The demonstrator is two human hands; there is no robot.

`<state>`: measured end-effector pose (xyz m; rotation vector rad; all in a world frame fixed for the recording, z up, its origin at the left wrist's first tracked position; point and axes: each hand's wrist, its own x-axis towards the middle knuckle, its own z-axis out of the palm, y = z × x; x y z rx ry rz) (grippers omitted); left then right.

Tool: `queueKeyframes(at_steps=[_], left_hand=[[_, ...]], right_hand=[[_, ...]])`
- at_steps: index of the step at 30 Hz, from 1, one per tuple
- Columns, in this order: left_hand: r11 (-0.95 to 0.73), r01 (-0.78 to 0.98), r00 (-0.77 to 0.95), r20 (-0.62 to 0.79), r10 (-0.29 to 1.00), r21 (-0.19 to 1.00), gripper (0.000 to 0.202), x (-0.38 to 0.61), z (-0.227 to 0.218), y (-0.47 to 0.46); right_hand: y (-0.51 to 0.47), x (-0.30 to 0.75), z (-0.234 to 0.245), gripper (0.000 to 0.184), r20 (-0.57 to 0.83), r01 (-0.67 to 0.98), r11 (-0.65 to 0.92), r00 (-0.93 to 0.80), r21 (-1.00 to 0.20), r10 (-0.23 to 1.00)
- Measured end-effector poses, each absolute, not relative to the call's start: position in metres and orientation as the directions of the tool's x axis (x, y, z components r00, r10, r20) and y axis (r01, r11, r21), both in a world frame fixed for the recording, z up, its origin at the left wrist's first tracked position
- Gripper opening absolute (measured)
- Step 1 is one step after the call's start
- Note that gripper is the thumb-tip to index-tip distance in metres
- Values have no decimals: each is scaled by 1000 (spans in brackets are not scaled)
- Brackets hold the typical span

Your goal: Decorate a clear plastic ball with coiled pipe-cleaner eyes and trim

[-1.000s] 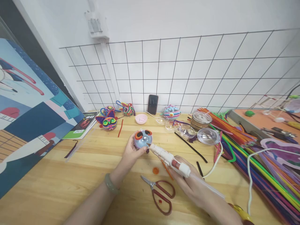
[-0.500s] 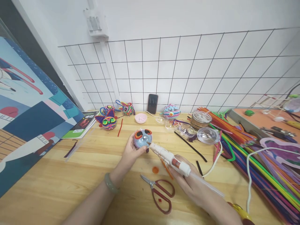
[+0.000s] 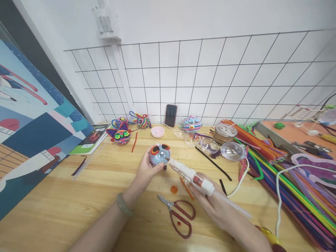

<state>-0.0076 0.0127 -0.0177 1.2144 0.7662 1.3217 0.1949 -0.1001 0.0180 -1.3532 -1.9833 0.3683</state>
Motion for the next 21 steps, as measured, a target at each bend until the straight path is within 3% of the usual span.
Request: queueKeyframes(at_steps=[14,21], left_hand=[[-172,-294,149,223,963,940,65,-7,-19,12],[-151,-319,165,212,963,936,67,-8,-18,13]], right_hand=[[-100,196,13,14,349,704,411,-242,-579,906],[-99,202,10,18,406,694,413,-187,-590,894]])
